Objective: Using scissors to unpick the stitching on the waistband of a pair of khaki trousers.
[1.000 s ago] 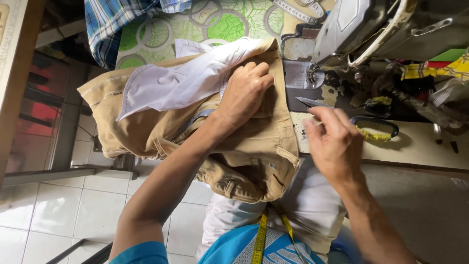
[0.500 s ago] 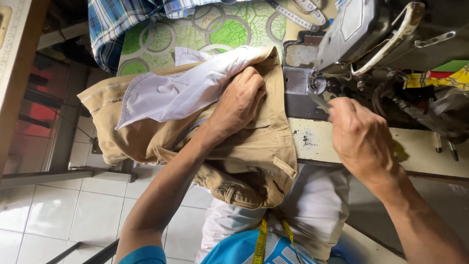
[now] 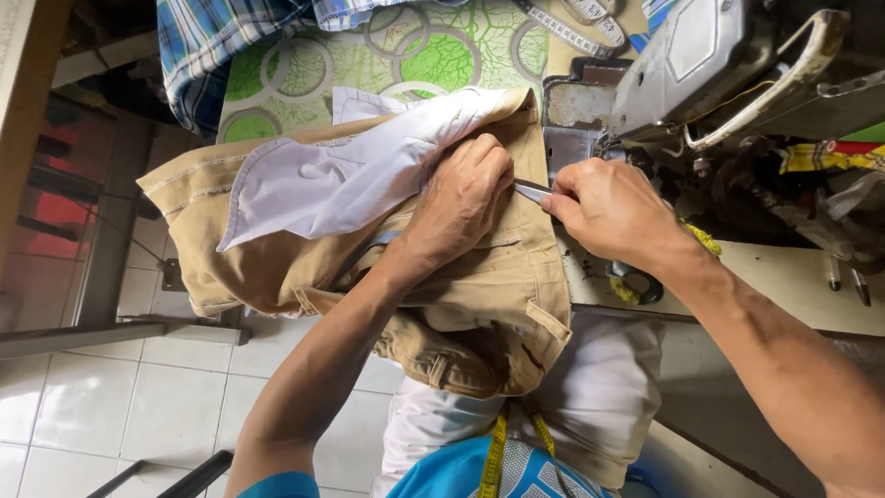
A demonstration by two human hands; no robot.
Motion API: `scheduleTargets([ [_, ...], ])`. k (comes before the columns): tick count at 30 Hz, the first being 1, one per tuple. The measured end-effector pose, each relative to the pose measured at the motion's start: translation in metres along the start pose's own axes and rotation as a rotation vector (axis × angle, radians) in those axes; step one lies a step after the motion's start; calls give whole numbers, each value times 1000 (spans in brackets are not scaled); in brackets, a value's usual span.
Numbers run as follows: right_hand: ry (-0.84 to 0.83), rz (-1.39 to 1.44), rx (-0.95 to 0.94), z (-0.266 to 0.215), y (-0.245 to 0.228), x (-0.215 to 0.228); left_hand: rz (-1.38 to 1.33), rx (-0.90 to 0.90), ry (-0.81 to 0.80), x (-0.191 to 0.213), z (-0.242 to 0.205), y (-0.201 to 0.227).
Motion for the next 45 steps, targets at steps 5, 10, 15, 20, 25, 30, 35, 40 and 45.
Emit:
scheduleTargets([
  [5,-47,-29,-7,-13,-3,-1,-185,52,43,10,4,4],
  [10,295,-418,28,-42,43,-28,-417,240,50,62,-37,47],
  [15,666,-780,10,-48,102,-57,-198,405,122,140,-124,65],
  [20,777,-471,173,-70,51,-49,175,568,270,139,-83,109],
  [25,373,69,95,-101,1,-78,169,631,-344,45,30,77],
  [30,558,240,181,-113,-47,-100,363,644,-611,-6,54,44],
  [35,529,764,526,-129,-85,-142,-3,582,-180,100,-21,68],
  [40,435,651,672,-140,-109,-144,-211,361,297,203,-104,253],
  [45,596,131,849,-217,-95,18,-507,391,303,235,-186,233],
])
Point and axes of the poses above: each hand's wrist, its own z-axis towards the middle knuckle, its own x-axis out of the back of the hand, y = z × x, the point moved 1 cm from there along z, towards the middle knuckle, and after that the axes turned 8 degrees about -y, right-handed, at the moved point
